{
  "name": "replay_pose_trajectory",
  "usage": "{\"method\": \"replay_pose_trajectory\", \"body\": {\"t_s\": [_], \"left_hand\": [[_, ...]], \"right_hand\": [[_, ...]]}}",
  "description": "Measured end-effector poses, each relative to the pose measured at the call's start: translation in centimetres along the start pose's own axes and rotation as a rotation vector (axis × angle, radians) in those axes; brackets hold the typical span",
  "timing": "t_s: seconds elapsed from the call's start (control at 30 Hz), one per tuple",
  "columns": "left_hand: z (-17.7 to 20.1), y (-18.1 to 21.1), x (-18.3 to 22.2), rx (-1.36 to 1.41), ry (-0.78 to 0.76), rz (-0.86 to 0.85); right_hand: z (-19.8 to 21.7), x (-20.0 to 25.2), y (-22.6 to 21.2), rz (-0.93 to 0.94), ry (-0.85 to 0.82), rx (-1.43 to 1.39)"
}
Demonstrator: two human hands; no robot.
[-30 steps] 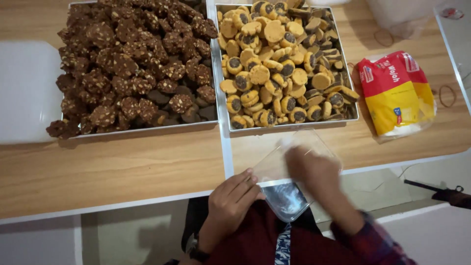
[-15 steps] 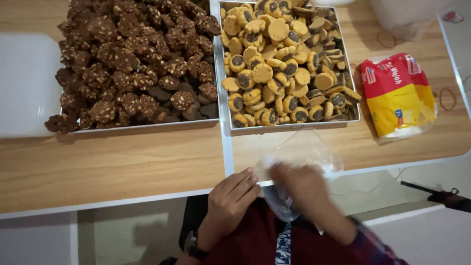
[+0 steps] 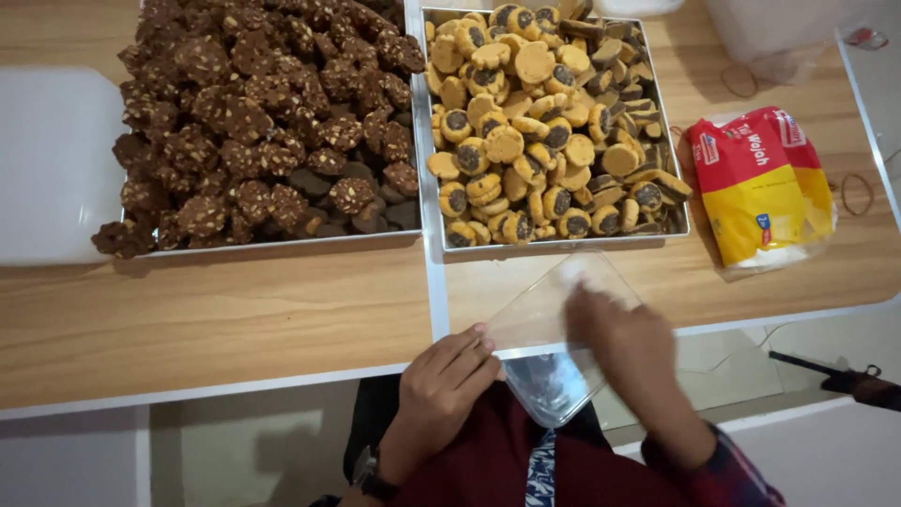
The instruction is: Cleaning a clear plastic container using a white cloth on a table next to trays of cookies.
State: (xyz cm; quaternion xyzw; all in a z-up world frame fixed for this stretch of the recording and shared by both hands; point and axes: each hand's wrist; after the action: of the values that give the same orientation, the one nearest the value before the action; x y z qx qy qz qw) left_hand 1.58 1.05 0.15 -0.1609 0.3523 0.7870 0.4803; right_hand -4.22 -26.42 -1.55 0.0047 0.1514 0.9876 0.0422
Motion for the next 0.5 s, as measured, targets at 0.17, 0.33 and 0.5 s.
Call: {"method": "replay_pose_trajectory", "body": {"t_s": [0.17,0.33,0.5], "left_hand": [[-0.1,0.2,-0.3,-0.002,-0.008,-0.003],[0.1,0.2,-0.3,0.007,-0.023,-0.001],[0.5,0.3,-1.0,0.009,-0.041,0.001]], "right_hand": [[1.9,-0.2,-2.2,0.146,0.053,-0.016],[2.0,-1.5,-0.1,-0.003,0.075,0.079],[1.5,1.6,1.1,-0.05,-0.124,0.115]]}}
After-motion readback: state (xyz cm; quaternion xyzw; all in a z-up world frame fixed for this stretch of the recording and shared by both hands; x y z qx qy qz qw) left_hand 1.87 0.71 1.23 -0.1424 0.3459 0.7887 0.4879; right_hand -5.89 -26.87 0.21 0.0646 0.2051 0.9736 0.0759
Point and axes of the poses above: each hand's wrist, its own x-axis away from the middle knuckle, its own z-axis out of the back of the hand, y = z × x, and after that the axes turned 14 degrees about -y, right-handed
